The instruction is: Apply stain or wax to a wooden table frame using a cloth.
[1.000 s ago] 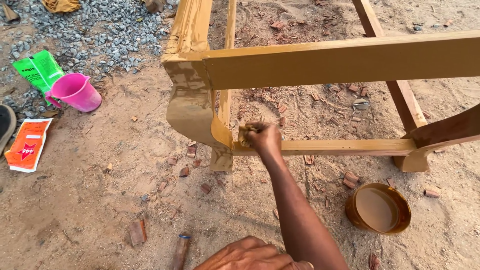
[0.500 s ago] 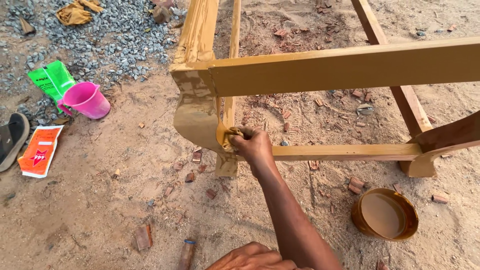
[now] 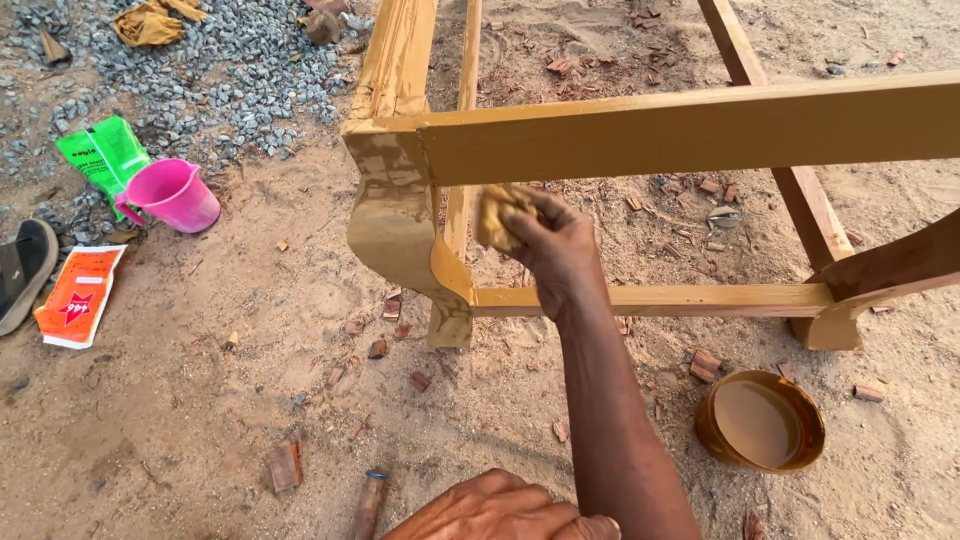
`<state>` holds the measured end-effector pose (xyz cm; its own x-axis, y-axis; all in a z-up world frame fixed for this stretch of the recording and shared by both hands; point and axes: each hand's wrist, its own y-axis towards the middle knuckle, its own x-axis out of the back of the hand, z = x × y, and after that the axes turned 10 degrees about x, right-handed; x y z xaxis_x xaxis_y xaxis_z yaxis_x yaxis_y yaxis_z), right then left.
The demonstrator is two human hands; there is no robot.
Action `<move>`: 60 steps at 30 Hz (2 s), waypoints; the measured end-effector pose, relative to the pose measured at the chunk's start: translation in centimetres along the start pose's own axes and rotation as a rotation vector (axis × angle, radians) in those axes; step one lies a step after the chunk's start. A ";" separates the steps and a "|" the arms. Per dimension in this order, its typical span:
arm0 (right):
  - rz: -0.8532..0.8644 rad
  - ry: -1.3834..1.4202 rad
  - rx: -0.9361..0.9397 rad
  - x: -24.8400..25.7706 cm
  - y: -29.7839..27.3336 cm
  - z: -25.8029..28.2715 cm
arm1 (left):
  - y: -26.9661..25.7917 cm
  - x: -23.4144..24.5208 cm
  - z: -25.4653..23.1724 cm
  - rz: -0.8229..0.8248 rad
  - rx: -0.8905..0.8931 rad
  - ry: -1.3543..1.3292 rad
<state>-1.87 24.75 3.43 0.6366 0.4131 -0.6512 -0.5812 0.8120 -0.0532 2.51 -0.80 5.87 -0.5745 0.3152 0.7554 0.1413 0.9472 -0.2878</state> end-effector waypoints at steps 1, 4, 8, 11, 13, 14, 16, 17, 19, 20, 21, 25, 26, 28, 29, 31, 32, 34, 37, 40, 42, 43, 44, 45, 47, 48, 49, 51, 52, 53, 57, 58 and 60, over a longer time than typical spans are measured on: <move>-0.001 -0.001 -0.001 1.1 0.5 -1.3 | 0.0 0.1 -0.2 0.001 0.000 -0.002; -0.086 -0.142 -0.093 4.2 1.9 -5.2 | -0.1 0.4 -0.6 0.025 0.003 0.012; -0.114 -0.282 -0.183 6.2 2.0 -7.9 | 0.1 1.1 -1.3 -0.006 -0.031 -0.007; 0.048 -0.640 -0.020 6.1 2.0 -9.0 | 0.2 1.7 -2.0 0.009 -0.024 0.026; 0.198 -0.890 0.146 5.7 2.2 -9.6 | 0.2 1.6 -2.0 0.005 -0.013 0.030; 0.346 -1.133 0.299 5.3 2.3 -9.7 | 0.1 1.3 -1.8 0.009 -0.013 0.009; 0.517 -1.376 0.459 4.9 2.8 -10.2 | 0.0 -0.5 -0.5 -0.002 -0.008 -0.020; 0.583 -1.468 0.480 4.8 3.2 -10.6 | -0.1 -1.9 0.7 -0.109 -0.085 0.019; 0.661 -1.561 0.504 4.8 3.8 -11.3 | -0.1 -3.1 1.9 -0.226 -0.157 0.055; 0.689 -1.561 0.526 5.0 4.0 -11.6 | -0.1 -2.8 2.0 -0.218 -0.186 0.023; 0.715 -1.559 0.547 5.2 4.2 -12.0 | -0.1 -2.6 2.1 -0.207 -0.216 -0.008; 0.763 -1.610 0.543 4.9 3.8 -12.2 | -0.4 -2.9 3.1 -0.119 -0.180 -0.060; 0.789 -1.666 0.545 5.0 3.7 -12.3 | -0.3 -3.7 4.0 -0.088 -0.173 -0.201; 0.822 -1.724 0.549 4.8 3.3 -12.4 | -0.4 -5.1 5.2 -0.063 -0.167 -0.343; 0.846 -1.762 0.514 4.7 2.8 -12.4 | -0.4 -5.8 5.5 -0.031 -0.194 -0.643; 0.875 -1.804 0.478 3.9 1.2 -11.1 | -0.2 -5.8 5.1 -0.001 -0.224 -0.946; 0.853 -1.730 0.374 3.2 0.0 -9.9 | 0.1 -5.1 4.4 -0.035 -0.215 -0.679; 0.829 -1.659 0.270 3.4 -0.8 -8.5 | 0.5 -4.0 3.5 -0.069 -0.206 -0.414; 0.628 -1.355 0.198 6.3 0.6 -8.2 | 0.3 -4.0 3.1 -0.113 -0.181 -0.063; 0.429 -1.179 0.223 8.4 2.5 -7.7 | 0.1 -4.4 3.0 -0.227 -0.249 0.018; 0.482 -1.174 0.259 8.7 3.8 -8.1 | 0.1 -4.4 3.0 -0.145 -0.195 0.016; 0.482 -1.176 0.259 7.7 3.7 -8.1 | 0.2 -5.0 3.5 -0.145 -0.196 0.015; 0.569 -1.240 0.275 6.7 3.7 -8.0 | 0.3 -5.7 4.0 -0.193 -0.230 -0.041; 0.659 -1.301 0.291 5.7 3.6 -8.1 | 0.4 -6.4 4.6 -0.239 -0.261 -0.096; 0.718 -1.396 0.282 4.4 3.1 -8.2 | 0.4 -6.2 4.7 -0.210 -0.257 -0.147; 0.775 -1.490 0.274 3.7 2.8 -8.3 | 0.3 -6.1 4.8 -0.180 -0.253 -0.198; 0.781 -1.488 0.273 4.0 2.7 -8.3 | 0.3 -6.6 4.9 -0.183 -0.249 -0.199; 0.884 -1.576 0.251 4.4 2.6 -8.4 | 0.3 -7.6 5.1 -0.199 -0.262 -0.409; 0.889 -1.573 0.250 4.8 2.1 -7.8 | 0.2 -7.7 5.0 -0.202 -0.257 -0.410; 0.898 -1.602 0.205 5.4 1.6 -7.0 | 0.3 -7.6 4.8 -0.138 -0.236 -0.483; 0.797 -1.631 -0.007 7.0 -1.1 -2.0 | 0.7 -7.1 3.9 0.020 -0.197 -0.651; 0.791 -1.634 -0.008 8.2 -0.4 -1.4 | 0.6 -6.3 3.4 0.023 -0.202 -0.652; 0.751 -1.584 -0.030 11.0 0.9 0.2 | 0.7 -4.8 2.4 -0.110 -0.206 -0.033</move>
<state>4.68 30.10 -3.59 0.0752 0.6445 0.7609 -0.9518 0.2741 -0.1380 3.41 -1.82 0.59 -0.6210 0.2109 0.7549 0.2364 0.9687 -0.0761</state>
